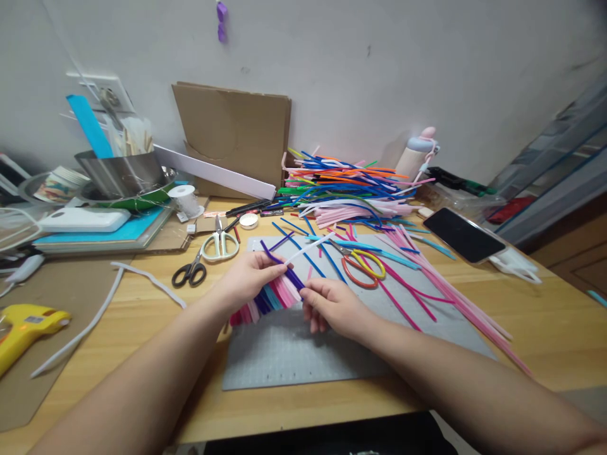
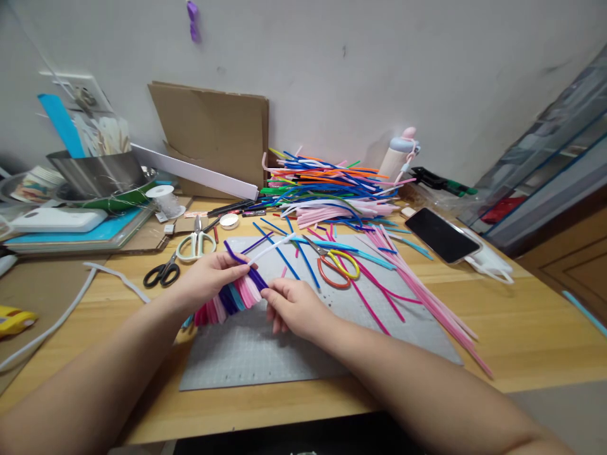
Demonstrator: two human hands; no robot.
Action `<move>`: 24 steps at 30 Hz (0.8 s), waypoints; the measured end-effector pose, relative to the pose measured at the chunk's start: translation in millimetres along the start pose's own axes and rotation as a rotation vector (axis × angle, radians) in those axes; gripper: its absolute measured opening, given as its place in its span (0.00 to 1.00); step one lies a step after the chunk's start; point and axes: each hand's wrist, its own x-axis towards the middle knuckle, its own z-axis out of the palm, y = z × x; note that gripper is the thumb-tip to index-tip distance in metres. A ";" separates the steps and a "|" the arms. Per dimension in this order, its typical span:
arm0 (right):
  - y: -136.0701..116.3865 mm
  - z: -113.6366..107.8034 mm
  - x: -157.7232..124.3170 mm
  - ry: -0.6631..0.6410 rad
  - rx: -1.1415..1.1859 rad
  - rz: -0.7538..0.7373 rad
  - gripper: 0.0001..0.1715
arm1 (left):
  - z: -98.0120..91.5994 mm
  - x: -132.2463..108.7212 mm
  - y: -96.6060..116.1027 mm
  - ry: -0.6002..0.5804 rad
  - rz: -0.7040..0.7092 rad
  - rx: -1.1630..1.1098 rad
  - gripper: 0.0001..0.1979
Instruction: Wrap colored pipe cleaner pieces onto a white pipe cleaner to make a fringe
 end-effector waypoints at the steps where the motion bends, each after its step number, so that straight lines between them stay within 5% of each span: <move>1: 0.0 0.4 0.1 -0.004 0.005 0.002 0.17 | 0.8 -0.3 0.3 -0.002 0.003 0.005 0.14; 12: -2.8 -2.0 1.3 -0.004 0.223 0.056 0.24 | 1.1 -2.7 4.6 -0.022 -0.019 0.030 0.17; 18: -7.5 -4.9 2.9 -0.073 0.415 0.175 0.16 | 1.9 -2.9 4.2 -0.087 -0.022 0.042 0.16; 24: -8.5 -5.6 2.4 -0.083 0.425 0.180 0.14 | 3.9 -0.6 1.3 -0.013 -0.020 0.076 0.15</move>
